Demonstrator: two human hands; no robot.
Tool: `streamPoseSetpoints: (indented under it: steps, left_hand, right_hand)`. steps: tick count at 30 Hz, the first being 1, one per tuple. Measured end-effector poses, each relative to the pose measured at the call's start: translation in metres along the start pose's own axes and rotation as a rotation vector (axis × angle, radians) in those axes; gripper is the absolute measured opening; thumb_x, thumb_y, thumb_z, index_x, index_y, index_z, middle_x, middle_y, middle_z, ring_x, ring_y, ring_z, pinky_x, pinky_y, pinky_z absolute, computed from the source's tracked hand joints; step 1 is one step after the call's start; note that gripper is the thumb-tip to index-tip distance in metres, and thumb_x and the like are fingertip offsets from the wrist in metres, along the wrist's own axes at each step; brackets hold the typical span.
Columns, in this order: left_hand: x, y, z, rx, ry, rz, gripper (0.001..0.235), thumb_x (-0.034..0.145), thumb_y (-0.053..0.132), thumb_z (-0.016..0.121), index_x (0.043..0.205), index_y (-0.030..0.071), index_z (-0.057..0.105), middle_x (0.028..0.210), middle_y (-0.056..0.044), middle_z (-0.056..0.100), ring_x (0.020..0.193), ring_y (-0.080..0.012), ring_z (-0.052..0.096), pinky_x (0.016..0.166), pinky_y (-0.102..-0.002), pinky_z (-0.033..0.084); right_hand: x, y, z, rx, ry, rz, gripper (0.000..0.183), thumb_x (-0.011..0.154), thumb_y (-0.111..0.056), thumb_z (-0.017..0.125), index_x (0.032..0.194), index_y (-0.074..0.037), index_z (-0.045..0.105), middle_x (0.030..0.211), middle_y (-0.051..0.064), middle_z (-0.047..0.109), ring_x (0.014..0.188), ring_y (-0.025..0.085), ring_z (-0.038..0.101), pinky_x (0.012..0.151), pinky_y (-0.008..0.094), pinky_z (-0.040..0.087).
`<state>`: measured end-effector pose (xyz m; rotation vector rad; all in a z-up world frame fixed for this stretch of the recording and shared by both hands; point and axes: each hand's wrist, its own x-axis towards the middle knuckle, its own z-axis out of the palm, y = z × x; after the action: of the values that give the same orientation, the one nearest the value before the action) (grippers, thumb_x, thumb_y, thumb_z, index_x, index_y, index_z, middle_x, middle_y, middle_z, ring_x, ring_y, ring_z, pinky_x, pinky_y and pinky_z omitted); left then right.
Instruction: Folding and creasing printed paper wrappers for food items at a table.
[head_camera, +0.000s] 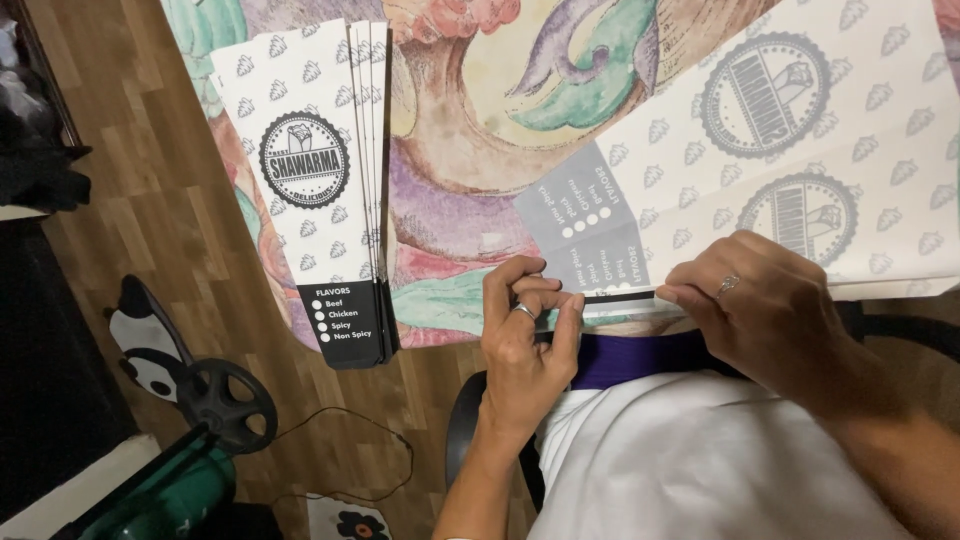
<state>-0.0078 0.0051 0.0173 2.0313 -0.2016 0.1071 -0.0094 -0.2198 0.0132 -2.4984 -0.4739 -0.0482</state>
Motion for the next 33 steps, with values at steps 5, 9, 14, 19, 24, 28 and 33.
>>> streamPoseSetpoints:
  steps: [5, 9, 14, 19, 24, 28, 33]
  left_hand:
    - [0.001, 0.001, -0.002, 0.019, 0.021, -0.009, 0.014, 0.097, 0.005, 0.067, 0.087, -0.002, 0.06, 0.115, -0.024, 0.054, 0.089, -0.0232, 0.066, 0.09, -0.038, 0.059]
    - [0.0, 0.002, -0.004, 0.002, -0.029, -0.013, 0.009, 0.095, -0.005, 0.058, 0.093, 0.002, 0.064, 0.125, -0.022, 0.05, 0.099, -0.0258, 0.062, 0.097, -0.042, 0.055]
    - [-0.018, -0.009, 0.005, 0.119, -0.104, 0.149, 0.036, 0.111, -0.001, 0.048, 0.123, 0.022, 0.073, 0.133, -0.013, 0.055, 0.119, -0.0324, 0.047, 0.101, -0.044, 0.045]
    - [-0.016, 0.004, 0.015, 0.33, -0.106, 0.518, 0.029, 0.1, -0.015, 0.068, 0.127, -0.015, 0.058, 0.114, -0.02, 0.06, 0.094, -0.0313, 0.047, 0.071, -0.043, 0.043]
    - [-0.044, 0.011, 0.021, 0.666, -0.22, 0.54, 0.032, 0.1, -0.018, 0.055, 0.131, -0.021, 0.049, 0.125, -0.03, 0.054, 0.112, -0.0441, 0.062, 0.097, -0.051, 0.058]
    - [-0.059, -0.001, 0.024, 0.861, -0.343, 0.474, 0.045, 0.107, -0.011, 0.039, 0.152, -0.011, 0.036, 0.142, -0.026, 0.047, 0.131, -0.0418, 0.057, 0.115, -0.055, 0.054]
    - [-0.058, 0.004, 0.026, 1.007, -0.371, 0.502, 0.057, 0.107, -0.002, 0.046, 0.16, 0.005, 0.029, 0.138, -0.024, 0.046, 0.125, -0.0406, 0.057, 0.112, -0.054, 0.054]
  right_hand:
    - [0.0, 0.002, 0.002, -0.004, -0.006, -0.019, 0.034, 0.108, -0.028, 0.048, 0.082, -0.012, 0.064, 0.07, 0.005, 0.054, 0.064, 0.027, 0.052, 0.06, 0.039, 0.041]
    - [0.0, 0.001, 0.003, -0.033, -0.025, 0.012, 0.028, 0.107, -0.025, 0.054, 0.084, -0.014, 0.065, 0.074, 0.004, 0.059, 0.068, 0.028, 0.056, 0.061, 0.039, 0.042]
    - [0.006, -0.002, 0.001, 0.003, 0.011, -0.02, 0.027, 0.107, -0.019, 0.055, 0.082, -0.009, 0.063, 0.075, 0.006, 0.059, 0.068, 0.029, 0.056, 0.062, 0.039, 0.042]
    - [0.009, -0.007, -0.004, -0.046, 0.125, -0.139, 0.026, 0.106, -0.006, 0.06, 0.08, -0.005, 0.062, 0.073, 0.008, 0.054, 0.064, 0.029, 0.051, 0.06, 0.039, 0.041]
    - [-0.007, -0.001, -0.014, -0.216, 0.151, -0.135, 0.032, 0.108, -0.018, 0.068, 0.079, -0.006, 0.062, 0.075, 0.008, 0.052, 0.065, 0.028, 0.049, 0.059, 0.038, 0.038]
    - [-0.022, 0.012, -0.02, -0.152, 0.139, -0.126, 0.02, 0.107, -0.011, 0.067, 0.088, -0.005, 0.069, 0.084, 0.01, 0.061, 0.074, 0.031, 0.053, 0.069, 0.038, 0.043]
    - [-0.021, 0.024, -0.021, 0.103, 0.167, -0.137, 0.015, 0.1, -0.002, 0.07, 0.086, 0.0, 0.068, 0.081, 0.009, 0.062, 0.072, 0.03, 0.052, 0.073, 0.04, 0.045]
